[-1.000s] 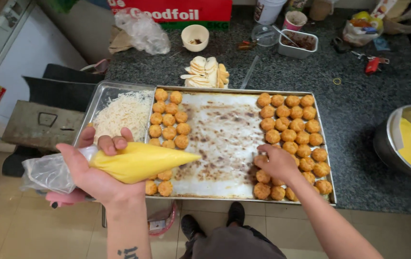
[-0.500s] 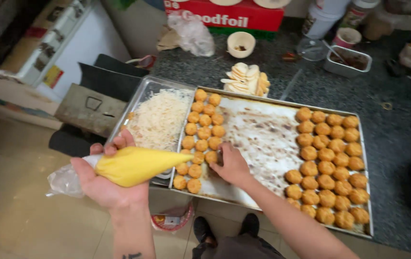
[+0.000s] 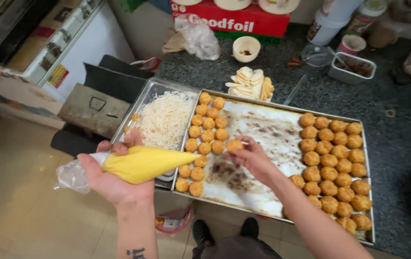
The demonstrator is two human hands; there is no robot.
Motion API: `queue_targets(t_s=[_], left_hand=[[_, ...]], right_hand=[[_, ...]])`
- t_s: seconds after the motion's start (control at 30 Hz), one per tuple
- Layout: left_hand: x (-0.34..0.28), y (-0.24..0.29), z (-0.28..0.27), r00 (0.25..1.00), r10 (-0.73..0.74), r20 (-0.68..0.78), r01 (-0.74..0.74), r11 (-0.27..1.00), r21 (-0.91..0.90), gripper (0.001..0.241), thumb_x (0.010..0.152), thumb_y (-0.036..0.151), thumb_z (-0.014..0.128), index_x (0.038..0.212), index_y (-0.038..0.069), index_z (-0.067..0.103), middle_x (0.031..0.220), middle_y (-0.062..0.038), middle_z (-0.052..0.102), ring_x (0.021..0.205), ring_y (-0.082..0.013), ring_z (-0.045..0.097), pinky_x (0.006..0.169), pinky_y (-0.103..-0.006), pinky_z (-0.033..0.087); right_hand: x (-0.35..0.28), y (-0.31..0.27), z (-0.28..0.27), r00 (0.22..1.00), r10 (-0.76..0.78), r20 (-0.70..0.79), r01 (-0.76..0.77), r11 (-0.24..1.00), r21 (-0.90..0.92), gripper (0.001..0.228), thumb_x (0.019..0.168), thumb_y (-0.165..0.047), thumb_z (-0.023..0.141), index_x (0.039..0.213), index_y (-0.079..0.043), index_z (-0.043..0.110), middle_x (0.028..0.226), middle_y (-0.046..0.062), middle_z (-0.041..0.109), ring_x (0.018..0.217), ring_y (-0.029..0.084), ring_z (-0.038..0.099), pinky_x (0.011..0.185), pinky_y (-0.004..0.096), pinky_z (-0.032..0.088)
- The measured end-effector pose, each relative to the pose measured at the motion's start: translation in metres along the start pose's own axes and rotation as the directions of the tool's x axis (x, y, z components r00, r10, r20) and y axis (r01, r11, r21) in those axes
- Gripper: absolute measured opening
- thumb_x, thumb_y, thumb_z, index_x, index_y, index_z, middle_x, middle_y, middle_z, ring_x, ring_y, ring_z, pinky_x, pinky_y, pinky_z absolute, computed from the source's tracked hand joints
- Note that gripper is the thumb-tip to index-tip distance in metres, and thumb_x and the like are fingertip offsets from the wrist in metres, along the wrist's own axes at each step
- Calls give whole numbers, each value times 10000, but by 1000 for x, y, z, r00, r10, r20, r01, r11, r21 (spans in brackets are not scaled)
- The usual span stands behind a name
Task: Fill small pastries with a yellow cream using a piping bag and a scraper.
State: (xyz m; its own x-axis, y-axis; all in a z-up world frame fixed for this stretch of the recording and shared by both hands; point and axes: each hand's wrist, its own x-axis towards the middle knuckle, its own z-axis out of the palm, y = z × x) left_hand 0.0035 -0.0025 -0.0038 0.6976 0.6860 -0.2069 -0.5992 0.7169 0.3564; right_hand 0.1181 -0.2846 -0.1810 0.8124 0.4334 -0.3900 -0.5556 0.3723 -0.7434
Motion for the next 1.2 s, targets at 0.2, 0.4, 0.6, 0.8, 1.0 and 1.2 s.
queue_targets(t_s=[0.2,0.4,0.6,0.8,1.0,1.2], left_hand=[[-19,-37,27,997,-50,64,46,997,67,448,985,547,489,899,124,608,606,-66,555,910,-368,671,1091,-521,500],[-51,-64,58,955,-66,288,26,990,141,483,991,588,425,958,147,619,575,-74,534,799,-354,691,1061,-525,502],[-85,-83,74,874,-43,484,-82,969,233,472,1016,608,383,1062,204,624,625,-60,553,849,-356,692,1109,-553,410],[-101,-88,70,836,-44,547,-174,924,341,505,1027,622,277,1075,158,470,643,-59,540,840,-352,695,1128,-595,420],[-110,-88,69,785,13,619,-309,875,374,513,1042,635,269,1084,153,440,653,-38,548,774,-303,695,1087,-542,475],[-110,-89,47,591,-5,806,-482,800,358,519,1108,645,351,1095,137,454,732,-8,575,754,-185,655,992,-444,567]], right_hand=[[-65,-82,14,962,-93,257,29,970,242,713,902,-11,642,1556,-12,357,1445,242,565,1100,270,679,976,341,564],[-91,-83,6,929,-106,356,-4,955,297,670,932,-142,729,1509,11,423,1307,198,625,1013,239,702,899,342,585],[-103,-77,17,946,-107,307,-9,935,354,755,844,-149,831,1475,69,479,1175,188,713,947,240,734,892,315,605],[-107,-65,17,923,-91,373,-50,934,353,601,884,-196,810,1367,35,536,999,151,713,893,220,699,870,308,566],[-109,-59,18,909,-101,405,-44,942,332,539,882,-143,821,1322,18,556,1062,163,696,959,253,679,886,343,546],[-112,-65,25,905,-116,409,-31,941,336,710,871,-145,841,1453,41,481,1254,161,671,1073,229,681,949,369,571]])
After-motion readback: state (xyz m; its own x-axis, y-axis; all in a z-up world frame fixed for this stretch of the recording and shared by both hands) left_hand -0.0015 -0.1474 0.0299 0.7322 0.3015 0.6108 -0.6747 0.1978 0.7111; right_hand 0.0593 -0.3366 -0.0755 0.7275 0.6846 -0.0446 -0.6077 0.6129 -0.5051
